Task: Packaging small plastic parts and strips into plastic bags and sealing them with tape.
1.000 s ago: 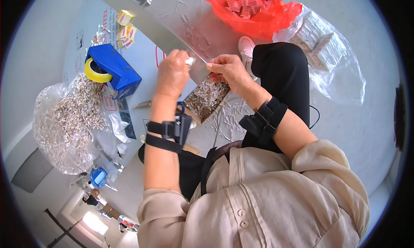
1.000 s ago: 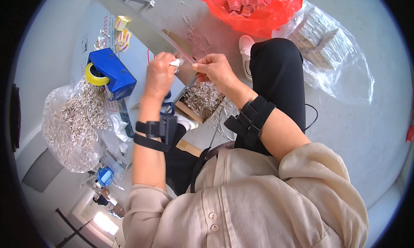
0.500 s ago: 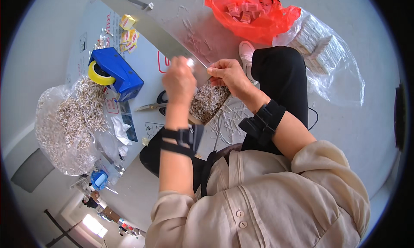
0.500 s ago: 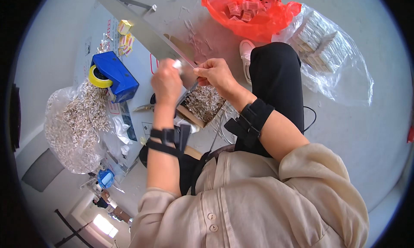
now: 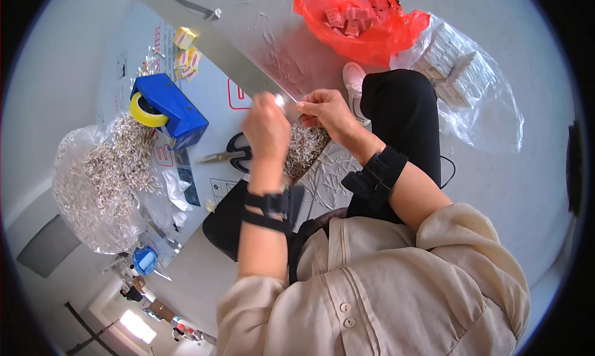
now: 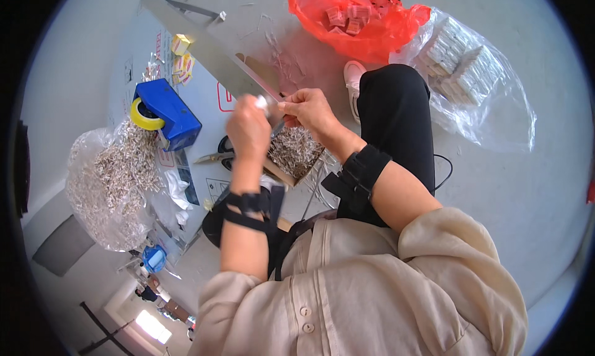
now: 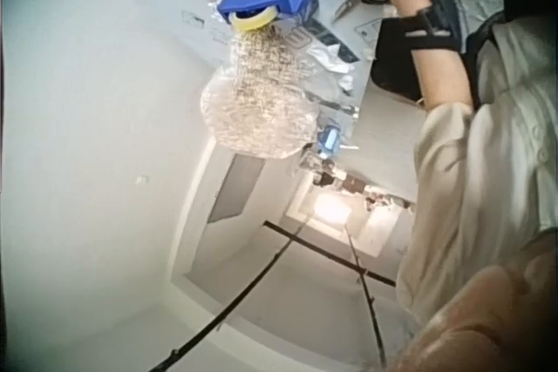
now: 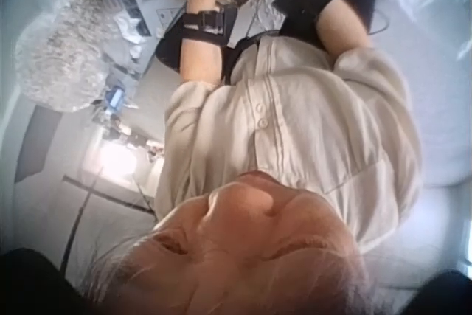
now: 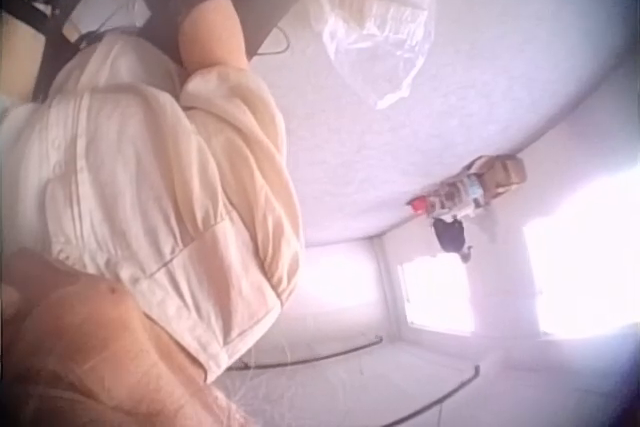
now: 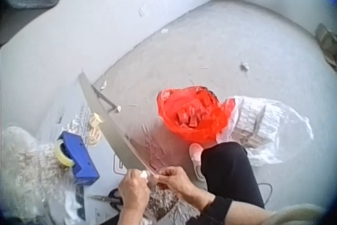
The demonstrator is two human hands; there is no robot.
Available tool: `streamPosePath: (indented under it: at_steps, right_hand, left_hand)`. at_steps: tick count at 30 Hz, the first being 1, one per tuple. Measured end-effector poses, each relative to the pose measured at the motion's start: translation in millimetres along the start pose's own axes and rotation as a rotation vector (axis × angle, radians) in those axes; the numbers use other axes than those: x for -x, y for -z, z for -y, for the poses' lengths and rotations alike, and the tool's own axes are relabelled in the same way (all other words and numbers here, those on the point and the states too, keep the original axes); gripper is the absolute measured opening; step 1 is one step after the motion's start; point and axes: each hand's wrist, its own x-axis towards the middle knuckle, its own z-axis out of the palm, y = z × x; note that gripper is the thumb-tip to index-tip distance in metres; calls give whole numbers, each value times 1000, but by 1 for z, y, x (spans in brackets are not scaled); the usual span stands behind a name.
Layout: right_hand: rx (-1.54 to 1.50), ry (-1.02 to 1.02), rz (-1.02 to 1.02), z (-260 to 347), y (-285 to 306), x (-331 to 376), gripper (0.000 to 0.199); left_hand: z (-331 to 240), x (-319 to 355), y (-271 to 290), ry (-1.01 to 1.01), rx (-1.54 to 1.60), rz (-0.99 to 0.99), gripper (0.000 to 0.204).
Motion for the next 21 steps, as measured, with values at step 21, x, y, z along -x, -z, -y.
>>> streamPosePath:
  at_steps: [21]
  right_hand:
    - [-2, -36, 8, 3, -2, 3, 15]
  left_hand:
    - [31, -32, 25, -85, 333, 32, 21]
